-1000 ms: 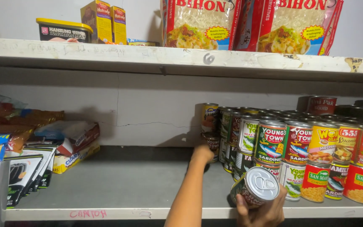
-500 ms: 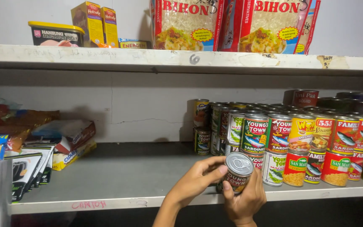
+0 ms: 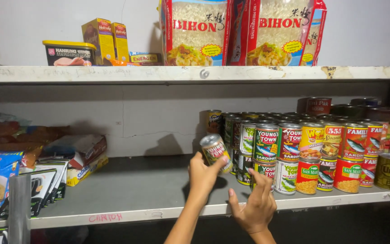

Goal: Transfer canned goods from a large cardboard box onto grocery store shelves, organizing them by brand.

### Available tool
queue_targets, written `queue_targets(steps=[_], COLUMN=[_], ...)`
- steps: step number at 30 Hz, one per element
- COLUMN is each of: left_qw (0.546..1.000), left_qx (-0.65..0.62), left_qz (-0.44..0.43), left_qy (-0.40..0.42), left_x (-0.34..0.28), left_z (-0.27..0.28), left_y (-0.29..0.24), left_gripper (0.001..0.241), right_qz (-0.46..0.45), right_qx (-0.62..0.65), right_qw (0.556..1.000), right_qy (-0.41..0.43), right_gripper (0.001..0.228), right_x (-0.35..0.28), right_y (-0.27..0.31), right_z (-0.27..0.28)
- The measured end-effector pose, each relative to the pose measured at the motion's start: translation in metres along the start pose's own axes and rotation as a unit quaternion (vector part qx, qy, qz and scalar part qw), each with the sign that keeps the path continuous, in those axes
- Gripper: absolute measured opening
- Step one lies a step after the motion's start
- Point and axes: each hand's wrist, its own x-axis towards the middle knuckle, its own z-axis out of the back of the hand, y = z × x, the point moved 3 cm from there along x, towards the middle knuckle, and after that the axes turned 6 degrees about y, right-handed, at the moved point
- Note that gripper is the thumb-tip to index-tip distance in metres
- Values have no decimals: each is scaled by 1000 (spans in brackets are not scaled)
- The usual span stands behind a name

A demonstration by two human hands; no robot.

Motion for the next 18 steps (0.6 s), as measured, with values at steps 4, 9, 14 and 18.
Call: queue_targets(steps=[4,9,14,18], left_qw=[994,957,939,962], left_qx=[42,237,314,252], left_qz=[-15,-77,-60,41], left_qy=[-100,-148,-123,-96], left_x=[63,139,163,159], left_z=[11,17,17,15], left_y=[0,55,94,90], left_gripper=[45,59,61,49], right_qz=[7,17,35,69], right_qx=[-3,-33,-58,-56], right_qw=[1000,999,996,995], right_qy=[12,33,53,45], right_gripper=[53,27,16,11], right_x=[-8,-6,-8,-8], right_y=[-9,-8,-13,-15], right_z=[-7,-10,-14,-17])
